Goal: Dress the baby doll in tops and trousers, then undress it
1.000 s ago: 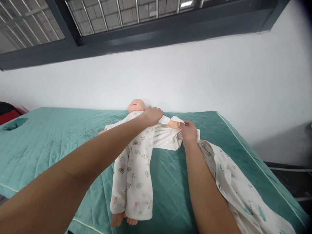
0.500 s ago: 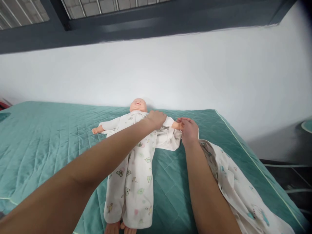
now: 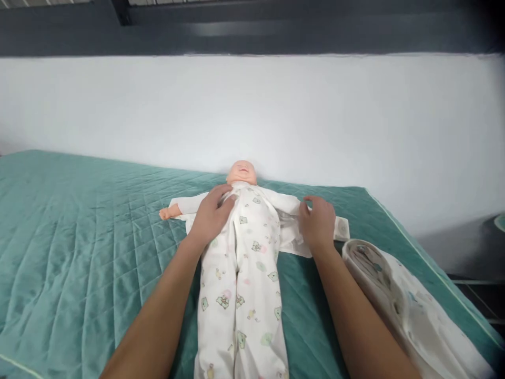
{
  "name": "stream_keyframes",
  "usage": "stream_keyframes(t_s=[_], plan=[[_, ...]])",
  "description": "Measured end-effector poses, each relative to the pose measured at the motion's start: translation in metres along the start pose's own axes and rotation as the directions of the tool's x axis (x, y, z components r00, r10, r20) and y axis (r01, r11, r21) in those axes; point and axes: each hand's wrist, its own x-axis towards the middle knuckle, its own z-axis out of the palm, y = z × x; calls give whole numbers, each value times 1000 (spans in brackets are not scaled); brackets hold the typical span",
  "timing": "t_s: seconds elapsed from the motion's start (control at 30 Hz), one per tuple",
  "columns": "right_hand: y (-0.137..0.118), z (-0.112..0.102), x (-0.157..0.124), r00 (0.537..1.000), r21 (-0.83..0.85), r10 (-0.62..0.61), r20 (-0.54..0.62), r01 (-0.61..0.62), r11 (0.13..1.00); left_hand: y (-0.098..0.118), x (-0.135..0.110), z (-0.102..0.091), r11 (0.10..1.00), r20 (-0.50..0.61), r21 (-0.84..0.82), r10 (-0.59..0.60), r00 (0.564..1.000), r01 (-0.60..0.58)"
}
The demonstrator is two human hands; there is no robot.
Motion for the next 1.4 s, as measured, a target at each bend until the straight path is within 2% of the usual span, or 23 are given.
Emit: stream_keyframes(t_s=[0.07, 0.13, 0.23, 0.33, 0.43, 0.53, 0.63, 0.9, 0.97, 1.03, 1.13, 1.23, 1.4], plan=[[-10, 4, -6, 995, 17, -98, 0, 98, 995, -7, -1, -1, 997, 12, -63, -46, 999, 47], [-21, 8, -13, 991, 103, -137, 10, 135, 985, -11, 1, -1, 992, 25, -93, -85, 996, 87], [-38, 13, -24, 995, 291, -90, 49, 72, 954, -13, 6, -1, 984, 47, -124, -124, 991, 129], [-54, 12, -33, 988, 471, -58, 141, -15, 882, -14, 8, -1, 975, 85, -156, -149, 985, 161], [-64, 8, -39, 956, 620, -144, 257, -48, 783, -12, 8, -2, 968, 95, -167, -171, 981, 185], [-66, 5, -40, 916, 682, -222, 335, -73, 728, -8, 7, -3, 965, 96, -161, -194, 976, 208], [-64, 5, -39, 901, 667, -222, 374, -95, 739, -8, 6, -2, 969, 85, -153, -184, 979, 195], [-57, 7, -35, 882, 674, -249, 399, -98, 732, -12, 5, 1, 997, 60, -46, -59, 996, 62], [-57, 6, -35, 871, 678, -262, 416, -105, 727, -11, 5, 2, 1000, 49, 4, 2, 999, -2], [-60, 4, -37, 854, 680, -290, 431, -96, 726, -9, 6, 3, 990, 27, 82, 114, 993, -116], [-66, -1, -39, 840, 661, -330, 430, -44, 749, -6, 4, 3, 922, 32, 222, 318, 948, -317], [-72, -6, -40, 849, 625, -341, 404, 16, 780, -4, 2, 3, 826, 90, 326, 457, 885, -460], [-75, -11, -39, 858, 586, -359, 368, 86, 806, -6, -3, 6, 700, 113, 458, 566, 816, -549]])
